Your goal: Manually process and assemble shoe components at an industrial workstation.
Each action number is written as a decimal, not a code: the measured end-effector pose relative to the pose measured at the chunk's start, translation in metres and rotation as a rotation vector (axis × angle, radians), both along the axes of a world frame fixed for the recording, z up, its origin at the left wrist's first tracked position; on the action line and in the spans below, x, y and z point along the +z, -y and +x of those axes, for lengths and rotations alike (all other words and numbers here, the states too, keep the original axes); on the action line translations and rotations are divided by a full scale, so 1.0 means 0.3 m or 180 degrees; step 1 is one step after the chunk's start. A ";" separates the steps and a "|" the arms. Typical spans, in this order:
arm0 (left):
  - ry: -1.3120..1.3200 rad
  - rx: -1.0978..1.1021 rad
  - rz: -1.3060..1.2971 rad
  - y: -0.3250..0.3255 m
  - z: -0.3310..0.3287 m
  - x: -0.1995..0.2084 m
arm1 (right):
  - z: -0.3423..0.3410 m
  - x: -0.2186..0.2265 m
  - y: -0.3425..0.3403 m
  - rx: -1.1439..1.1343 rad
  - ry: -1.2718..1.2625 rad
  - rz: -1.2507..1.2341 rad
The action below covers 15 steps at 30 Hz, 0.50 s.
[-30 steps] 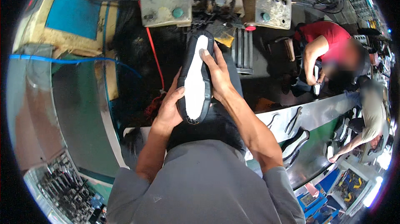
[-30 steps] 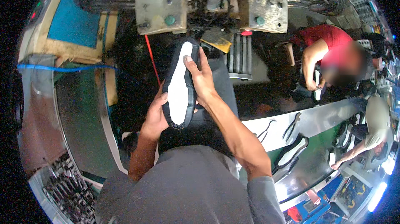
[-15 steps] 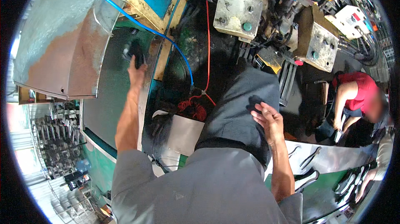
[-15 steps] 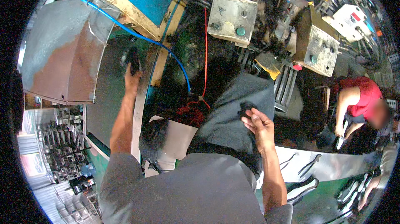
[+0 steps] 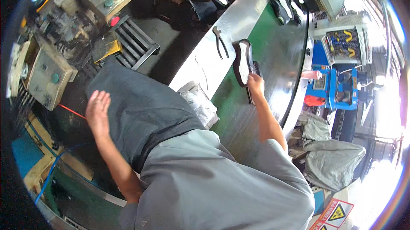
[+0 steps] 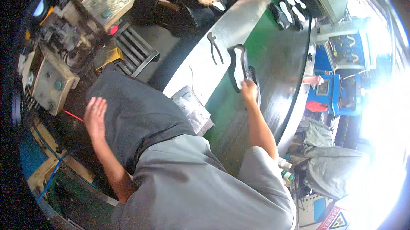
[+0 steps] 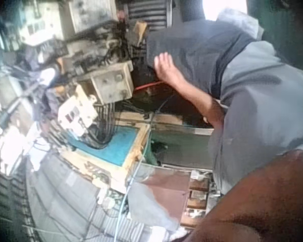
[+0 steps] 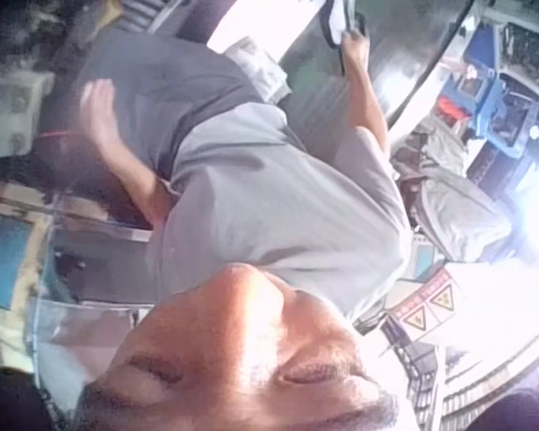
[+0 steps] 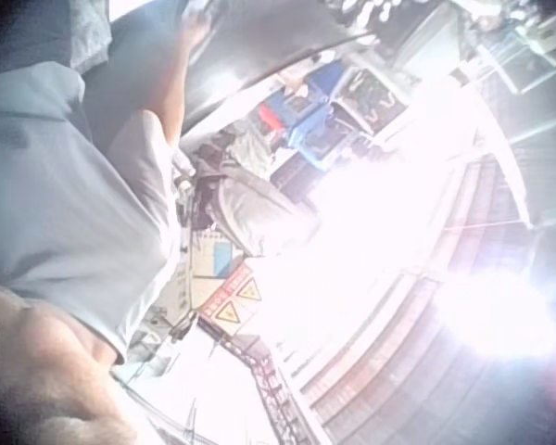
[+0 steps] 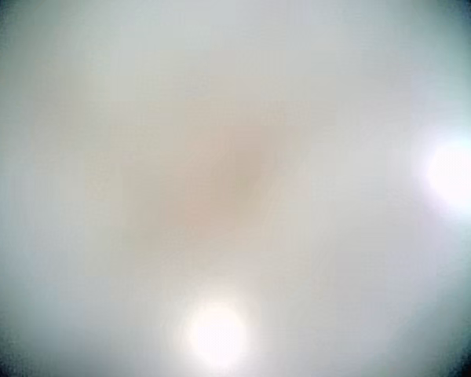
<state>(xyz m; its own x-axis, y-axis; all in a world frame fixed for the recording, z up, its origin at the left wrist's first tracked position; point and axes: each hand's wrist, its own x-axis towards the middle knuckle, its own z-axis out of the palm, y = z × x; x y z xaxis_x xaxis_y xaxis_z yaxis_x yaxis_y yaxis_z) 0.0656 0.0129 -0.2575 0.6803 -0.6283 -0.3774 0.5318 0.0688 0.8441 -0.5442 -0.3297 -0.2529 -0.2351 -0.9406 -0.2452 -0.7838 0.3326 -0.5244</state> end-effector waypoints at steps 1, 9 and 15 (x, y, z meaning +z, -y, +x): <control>-0.0142 -0.0287 0.0013 0.141 -0.087 0.011 | -0.265 -0.020 -0.039 -0.0222 -0.0606 -0.0416; 0.0448 -0.0975 0.0732 0.233 -0.248 0.087 | -0.443 -0.222 -0.112 0.0297 -0.0582 -0.0483; 0.0670 -0.0933 0.1077 0.206 -0.262 0.157 | -0.104 -0.245 0.129 -0.0108 -0.0272 0.0356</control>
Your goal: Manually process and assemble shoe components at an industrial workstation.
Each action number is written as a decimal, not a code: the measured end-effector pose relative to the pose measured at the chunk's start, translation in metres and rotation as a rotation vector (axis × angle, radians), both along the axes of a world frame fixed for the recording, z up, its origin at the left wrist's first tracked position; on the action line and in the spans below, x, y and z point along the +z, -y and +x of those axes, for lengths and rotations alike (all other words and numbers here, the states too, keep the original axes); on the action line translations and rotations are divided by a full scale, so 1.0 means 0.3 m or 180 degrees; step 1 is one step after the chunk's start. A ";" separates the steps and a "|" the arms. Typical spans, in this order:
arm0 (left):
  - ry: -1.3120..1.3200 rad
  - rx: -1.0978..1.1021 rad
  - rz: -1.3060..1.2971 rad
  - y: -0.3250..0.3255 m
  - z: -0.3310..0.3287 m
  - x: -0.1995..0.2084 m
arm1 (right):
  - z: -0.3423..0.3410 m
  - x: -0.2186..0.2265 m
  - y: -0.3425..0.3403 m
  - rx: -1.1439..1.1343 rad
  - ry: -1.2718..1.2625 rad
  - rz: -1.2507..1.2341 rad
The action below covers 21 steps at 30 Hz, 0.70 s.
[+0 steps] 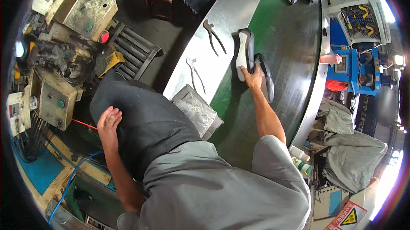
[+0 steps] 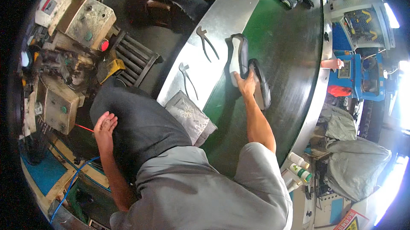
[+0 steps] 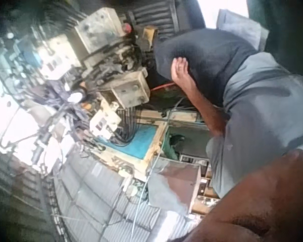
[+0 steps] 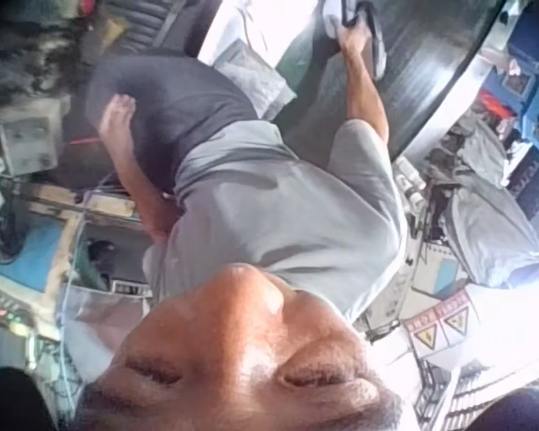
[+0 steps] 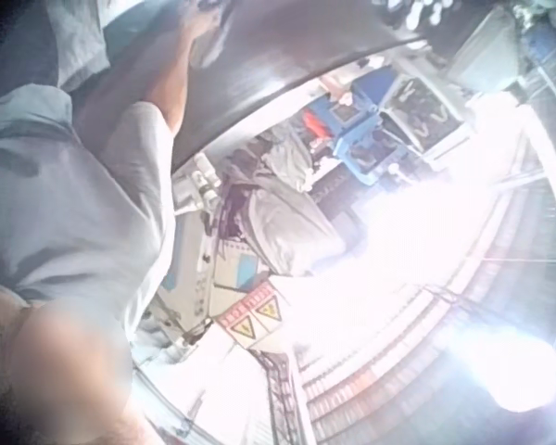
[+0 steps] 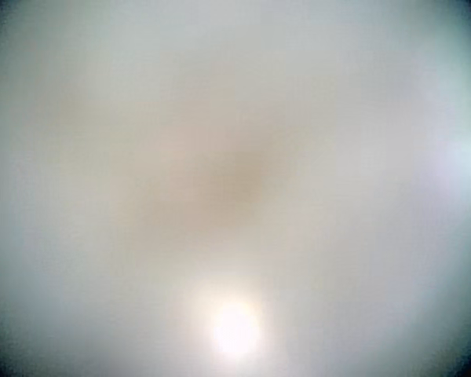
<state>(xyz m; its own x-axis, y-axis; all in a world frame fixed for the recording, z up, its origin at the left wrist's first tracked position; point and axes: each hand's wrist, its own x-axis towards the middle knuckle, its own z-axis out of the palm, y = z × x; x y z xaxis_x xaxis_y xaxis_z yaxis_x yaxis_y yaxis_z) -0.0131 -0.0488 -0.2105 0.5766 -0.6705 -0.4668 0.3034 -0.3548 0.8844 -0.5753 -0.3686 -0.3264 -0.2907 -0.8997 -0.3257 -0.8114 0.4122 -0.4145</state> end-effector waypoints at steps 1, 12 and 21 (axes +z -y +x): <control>-0.0112 0.0006 -0.0016 0.046 -0.030 0.006 | -0.052 -0.036 0.017 0.0021 0.0384 0.0143; -0.0109 -0.1339 -0.0550 0.420 -0.269 0.058 | -0.029 0.007 -0.071 -0.1050 0.2111 -0.0537; 0.0085 -0.1048 -0.1477 0.702 -0.401 0.169 | 0.707 0.537 -0.458 0.0810 0.2306 -0.0068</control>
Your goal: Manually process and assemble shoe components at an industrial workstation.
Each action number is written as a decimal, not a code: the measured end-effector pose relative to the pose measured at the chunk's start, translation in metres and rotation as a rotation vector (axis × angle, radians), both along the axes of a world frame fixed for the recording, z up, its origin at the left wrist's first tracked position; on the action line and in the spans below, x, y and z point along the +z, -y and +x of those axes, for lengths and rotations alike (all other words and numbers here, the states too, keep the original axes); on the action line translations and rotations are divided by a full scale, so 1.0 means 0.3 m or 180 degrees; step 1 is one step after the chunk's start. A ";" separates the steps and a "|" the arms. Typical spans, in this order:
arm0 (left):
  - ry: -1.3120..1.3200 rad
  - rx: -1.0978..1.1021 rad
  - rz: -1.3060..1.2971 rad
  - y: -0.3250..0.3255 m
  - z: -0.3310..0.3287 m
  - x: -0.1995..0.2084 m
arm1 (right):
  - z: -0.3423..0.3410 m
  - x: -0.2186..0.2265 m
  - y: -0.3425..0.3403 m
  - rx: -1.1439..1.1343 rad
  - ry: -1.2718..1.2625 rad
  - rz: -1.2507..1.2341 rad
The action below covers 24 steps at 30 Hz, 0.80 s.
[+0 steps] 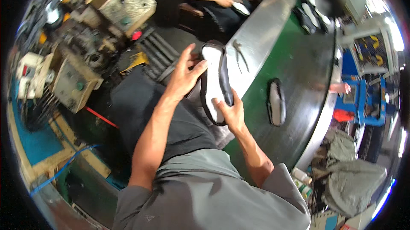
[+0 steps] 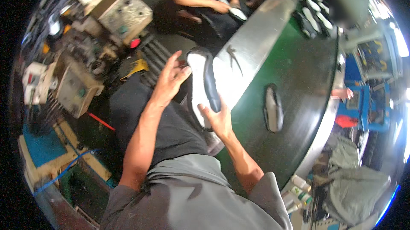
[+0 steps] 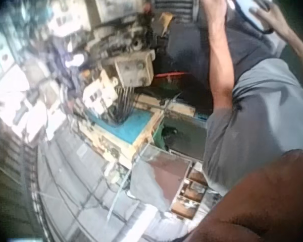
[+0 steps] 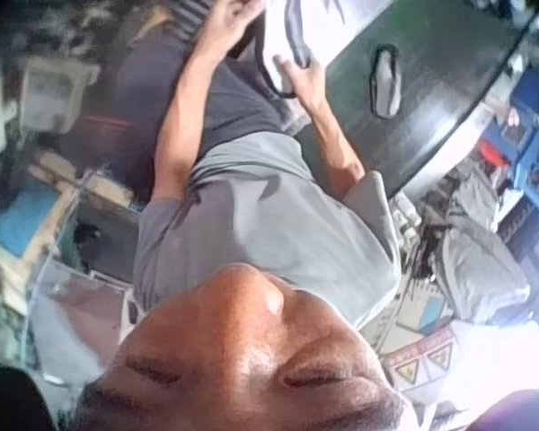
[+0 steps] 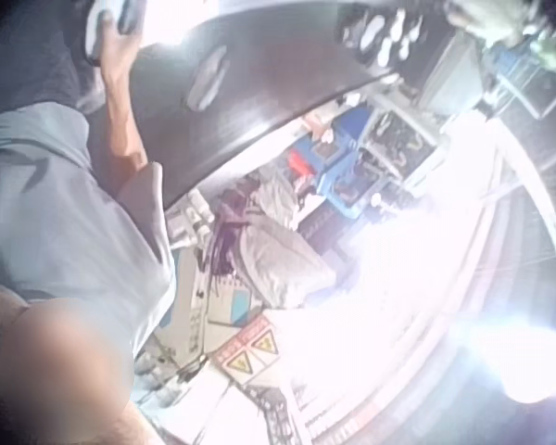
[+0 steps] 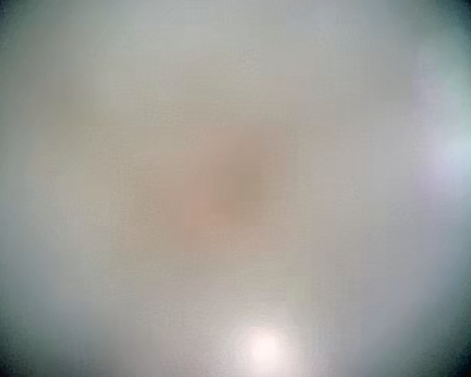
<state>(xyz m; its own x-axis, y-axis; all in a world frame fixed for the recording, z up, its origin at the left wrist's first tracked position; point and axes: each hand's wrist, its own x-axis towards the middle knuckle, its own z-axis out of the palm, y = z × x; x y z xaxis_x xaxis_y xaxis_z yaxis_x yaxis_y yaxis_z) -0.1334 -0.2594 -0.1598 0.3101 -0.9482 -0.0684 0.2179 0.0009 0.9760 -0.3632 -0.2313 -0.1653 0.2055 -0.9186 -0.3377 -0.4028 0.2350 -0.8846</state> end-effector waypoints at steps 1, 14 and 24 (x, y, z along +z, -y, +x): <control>0.0266 0.0120 -0.0285 -0.005 0.054 -0.011 | 0.062 0.019 -0.030 0.0248 0.0011 -0.0140; 0.2971 0.1604 -0.0157 -0.827 0.499 0.213 | 0.561 0.047 -0.063 0.3324 0.0159 -0.0881; 0.1772 0.0744 0.0296 -1.019 0.355 0.302 | 0.653 -0.161 -0.136 0.3465 0.0250 -0.2050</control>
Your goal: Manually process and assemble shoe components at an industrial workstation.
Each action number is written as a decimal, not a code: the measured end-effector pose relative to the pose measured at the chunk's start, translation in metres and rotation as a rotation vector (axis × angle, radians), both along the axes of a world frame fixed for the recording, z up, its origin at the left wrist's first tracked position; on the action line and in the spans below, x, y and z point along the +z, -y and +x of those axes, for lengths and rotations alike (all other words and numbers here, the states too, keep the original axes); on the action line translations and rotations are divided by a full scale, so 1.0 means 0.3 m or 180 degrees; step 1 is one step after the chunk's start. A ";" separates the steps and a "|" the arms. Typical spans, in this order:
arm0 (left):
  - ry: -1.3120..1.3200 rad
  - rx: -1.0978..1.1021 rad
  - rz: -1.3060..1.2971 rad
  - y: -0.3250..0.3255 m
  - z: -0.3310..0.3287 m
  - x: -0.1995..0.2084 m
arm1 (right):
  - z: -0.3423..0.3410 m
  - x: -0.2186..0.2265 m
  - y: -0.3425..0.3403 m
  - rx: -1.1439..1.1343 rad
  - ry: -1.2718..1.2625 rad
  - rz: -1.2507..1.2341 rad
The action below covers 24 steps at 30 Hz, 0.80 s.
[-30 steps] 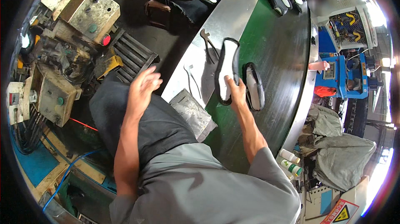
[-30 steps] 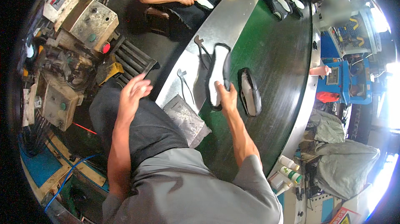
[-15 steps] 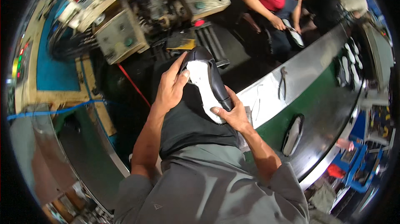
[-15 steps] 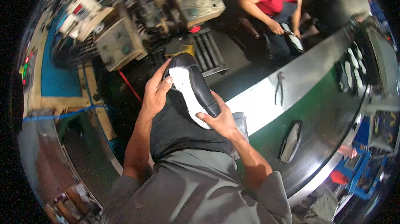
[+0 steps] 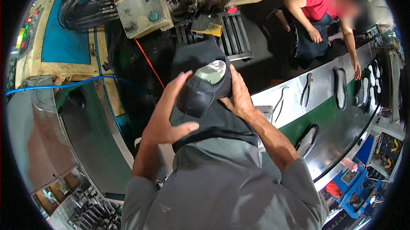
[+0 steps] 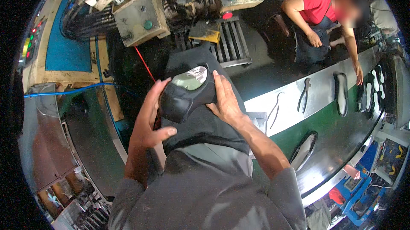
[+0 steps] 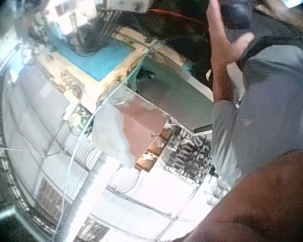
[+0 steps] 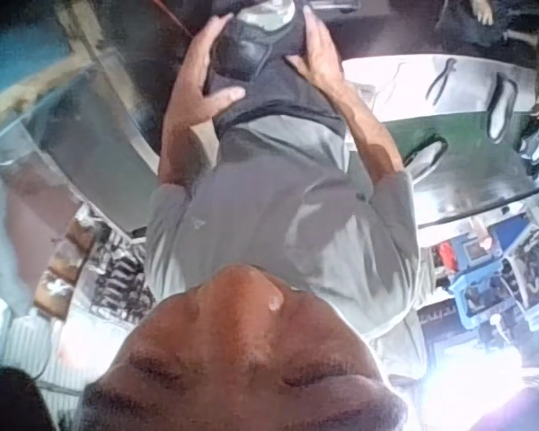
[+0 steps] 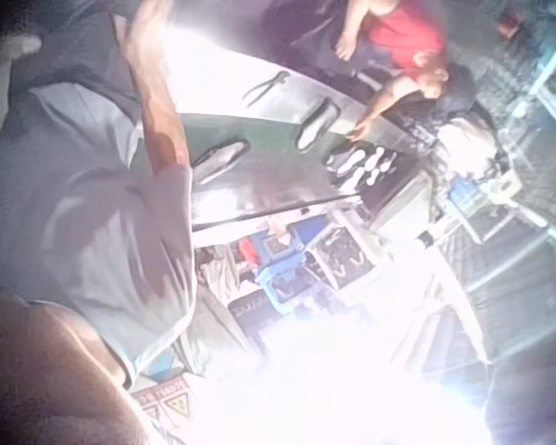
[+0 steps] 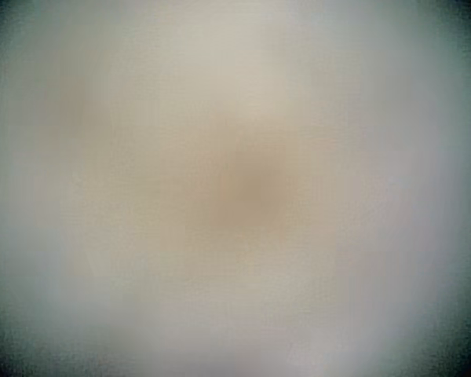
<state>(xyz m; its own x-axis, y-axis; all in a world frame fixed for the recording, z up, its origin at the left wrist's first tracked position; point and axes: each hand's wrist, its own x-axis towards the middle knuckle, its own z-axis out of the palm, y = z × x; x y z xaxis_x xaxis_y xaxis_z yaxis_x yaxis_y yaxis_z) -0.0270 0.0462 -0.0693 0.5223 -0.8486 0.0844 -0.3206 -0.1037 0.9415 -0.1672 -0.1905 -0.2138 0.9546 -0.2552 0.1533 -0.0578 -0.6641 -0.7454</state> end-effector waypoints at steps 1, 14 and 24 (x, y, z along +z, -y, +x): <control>-0.0194 0.0123 -0.0151 0.020 -0.006 -0.024 | -0.017 -0.012 -0.015 0.0069 0.0234 -0.0241; -0.0071 0.0464 -0.0487 0.111 -0.019 -0.104 | -0.016 -0.012 -0.037 0.0064 0.0441 -0.0102; -0.0598 0.0290 -0.0964 0.160 0.167 -0.127 | 0.050 0.241 0.106 0.0488 -0.0733 0.0752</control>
